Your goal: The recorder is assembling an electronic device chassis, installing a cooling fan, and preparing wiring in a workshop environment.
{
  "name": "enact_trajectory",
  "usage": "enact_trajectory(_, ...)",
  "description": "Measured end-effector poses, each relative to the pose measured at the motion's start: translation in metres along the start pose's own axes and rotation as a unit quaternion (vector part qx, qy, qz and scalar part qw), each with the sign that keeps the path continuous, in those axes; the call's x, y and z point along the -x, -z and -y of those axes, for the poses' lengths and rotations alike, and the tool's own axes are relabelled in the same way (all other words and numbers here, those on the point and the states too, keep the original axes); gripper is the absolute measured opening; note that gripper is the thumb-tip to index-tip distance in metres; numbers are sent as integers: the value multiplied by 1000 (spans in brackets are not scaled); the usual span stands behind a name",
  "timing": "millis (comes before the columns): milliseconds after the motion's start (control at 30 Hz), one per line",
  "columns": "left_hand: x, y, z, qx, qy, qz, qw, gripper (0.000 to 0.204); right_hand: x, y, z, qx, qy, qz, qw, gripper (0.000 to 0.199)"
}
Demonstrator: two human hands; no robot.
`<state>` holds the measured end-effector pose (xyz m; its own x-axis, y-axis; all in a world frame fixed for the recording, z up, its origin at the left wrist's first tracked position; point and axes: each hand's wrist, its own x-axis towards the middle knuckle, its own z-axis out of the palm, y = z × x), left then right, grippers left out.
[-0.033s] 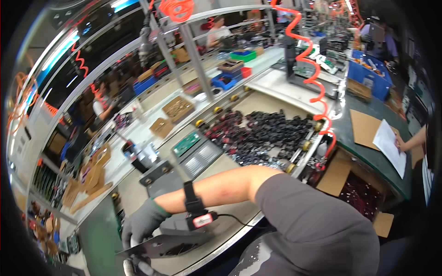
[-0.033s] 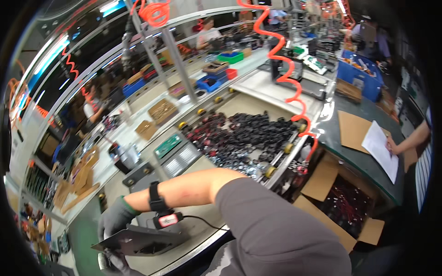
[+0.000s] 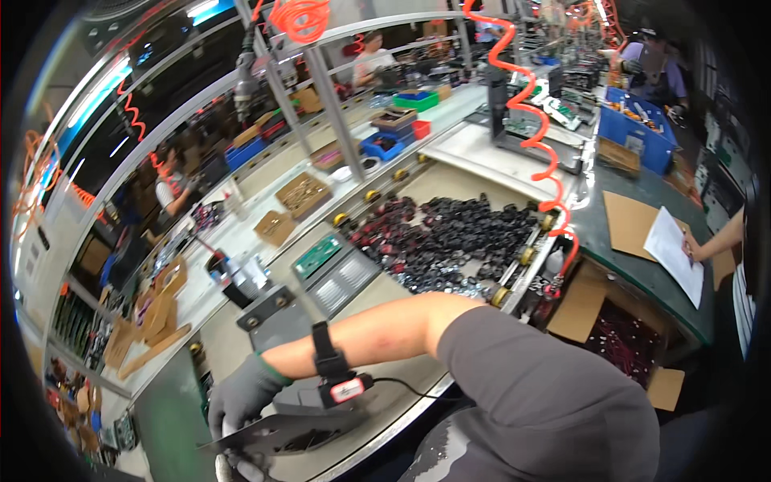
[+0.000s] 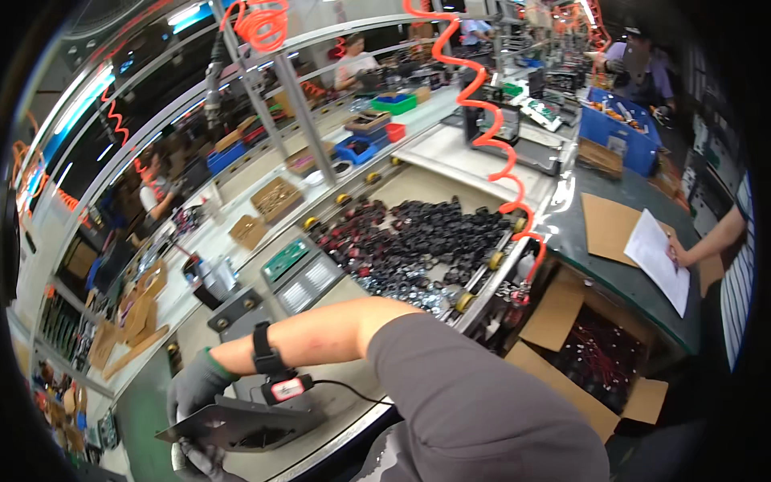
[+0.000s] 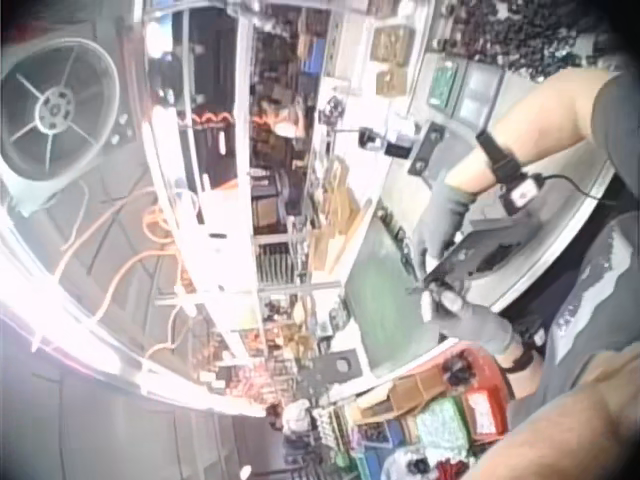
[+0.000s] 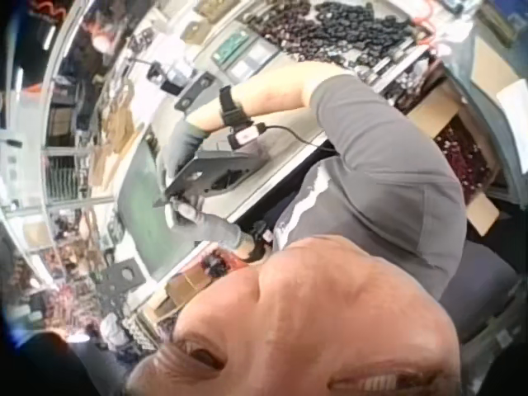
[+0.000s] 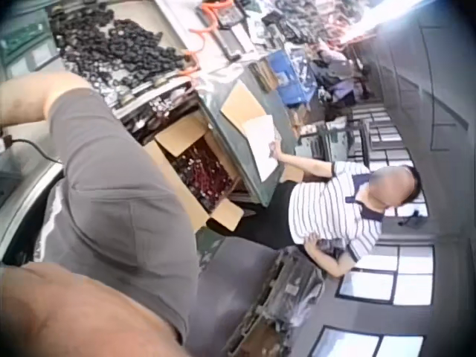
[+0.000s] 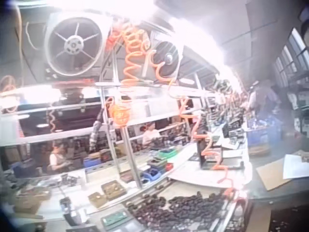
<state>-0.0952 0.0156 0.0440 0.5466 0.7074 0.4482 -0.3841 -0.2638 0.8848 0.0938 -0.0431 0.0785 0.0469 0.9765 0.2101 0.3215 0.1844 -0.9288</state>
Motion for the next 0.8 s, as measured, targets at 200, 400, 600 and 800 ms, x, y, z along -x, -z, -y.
enact_trajectory(200, -10, 7, -4, -364, -445, 87, 813, 32, -7, 3, -26, 112, -24, -14, 993, 33)
enact_trajectory(400, -4, 3, -1, 18, 92, 21, 995, 56, 16, -7, -6, -79, -37, -14, 996, 37)
enact_trajectory(600, -23, 1, -3, -299, -497, 52, 813, 35, -9, 5, -35, -82, -27, 3, 996, 37)
enact_trajectory(800, -1, -24, -13, -96, -120, 51, 987, 28, -48, 59, -82, 527, 244, 59, 812, 39)
